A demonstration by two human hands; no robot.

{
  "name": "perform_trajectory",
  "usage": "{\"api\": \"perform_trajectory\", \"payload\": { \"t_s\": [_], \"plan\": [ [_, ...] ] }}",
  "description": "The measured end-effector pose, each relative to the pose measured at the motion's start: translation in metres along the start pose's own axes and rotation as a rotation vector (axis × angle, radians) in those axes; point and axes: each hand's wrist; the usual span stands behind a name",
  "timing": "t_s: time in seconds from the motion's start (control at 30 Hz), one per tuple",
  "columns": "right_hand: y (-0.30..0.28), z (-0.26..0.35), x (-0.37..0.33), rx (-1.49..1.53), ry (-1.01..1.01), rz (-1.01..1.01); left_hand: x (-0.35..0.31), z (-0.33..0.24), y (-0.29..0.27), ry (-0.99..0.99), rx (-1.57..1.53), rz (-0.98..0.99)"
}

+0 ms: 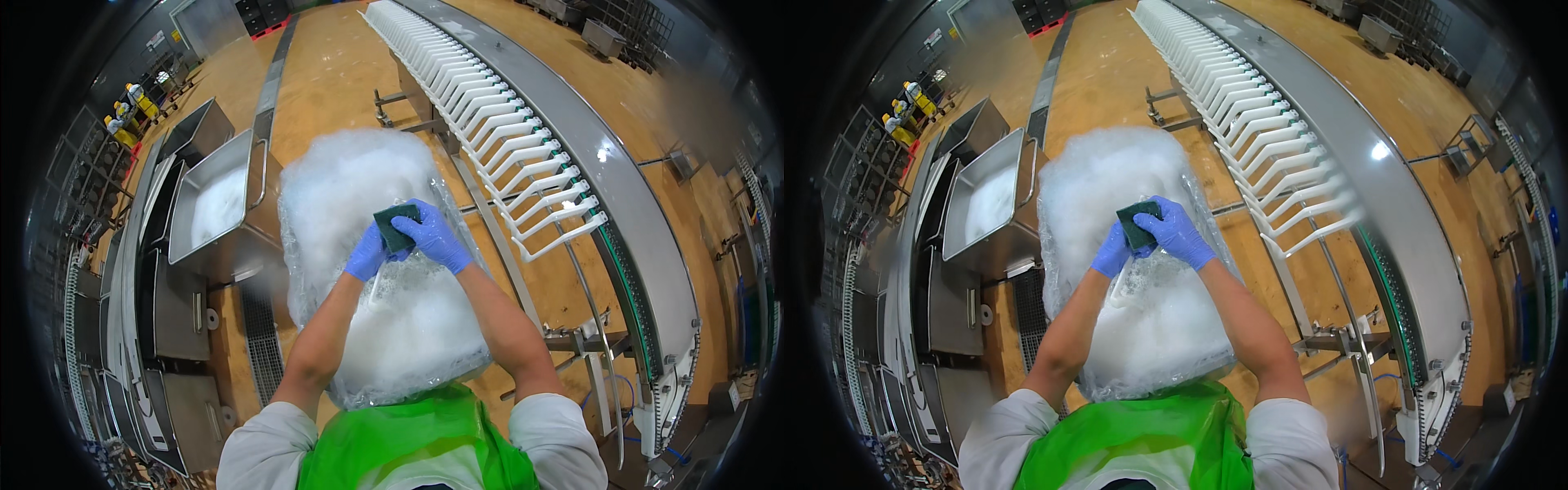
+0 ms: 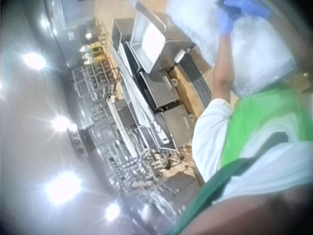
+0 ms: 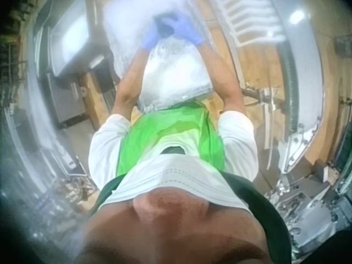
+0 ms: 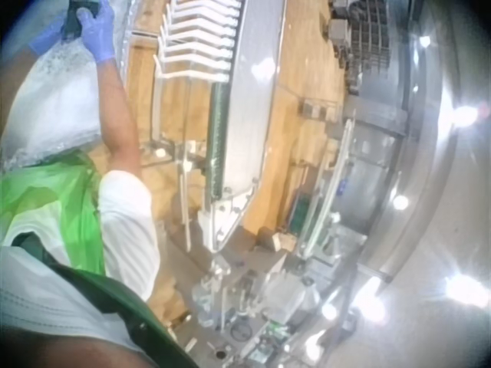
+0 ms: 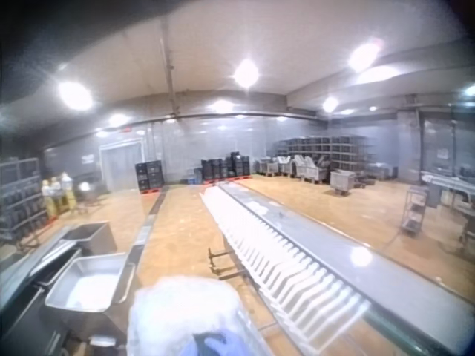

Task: The person repeatedly scrubs white plastic parts with a green sponge in a soapy water tub, then places each cleaned part onto a conveyor belt. The process is repeated for multiple parts throughout the clip.

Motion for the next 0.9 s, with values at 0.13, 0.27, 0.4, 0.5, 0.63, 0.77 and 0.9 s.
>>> {"api": "perform_trajectory", "payload": {
  "t_s": [0.13, 0.27, 0.4, 0.5, 0.63, 0.77, 0.9],
  "plan": [
    [0.001, 0.017, -0.003, -0.064, 0.184, -0.021, 0.006, 0.021, 0.004, 0.486, 0.576, -0.038],
    [-0.018, 0.025, 0.003, 0.067, 0.257, 0.023, -0.002, 0.003, 0.001, 0.012, 0.232, 0.097],
    [-0.022, 0.042, 0.001, 0.031, 0.195, 0.049, -0.004, -0.002, 0.006, -0.48, -0.403, 0.386],
    [-0.017, 0.013, 0.004, -0.046, 0.111, 0.004, -0.008, 0.002, 0.015, -0.667, -0.683, 0.512],
    [-0.02, 0.023, 0.007, 0.085, 0.273, 0.045, -0.006, 0.006, 0.013, -0.71, -0.788, 0.739],
    [-0.024, 0.03, 0.004, 0.208, 0.372, 0.152, -0.012, 0.004, 0.014, -0.664, -0.796, 0.773],
    [-0.024, 0.012, 0.011, 0.153, 0.326, 0.134, -0.014, 0.003, 0.008, -0.636, -0.813, 0.702]
  ]
}}
Point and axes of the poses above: each hand's wrist, its own x-axis towards the middle knuckle, its own y-axis out of the palm, z = x × y, and after that the axes turned 8 degrees about -z, right-handed
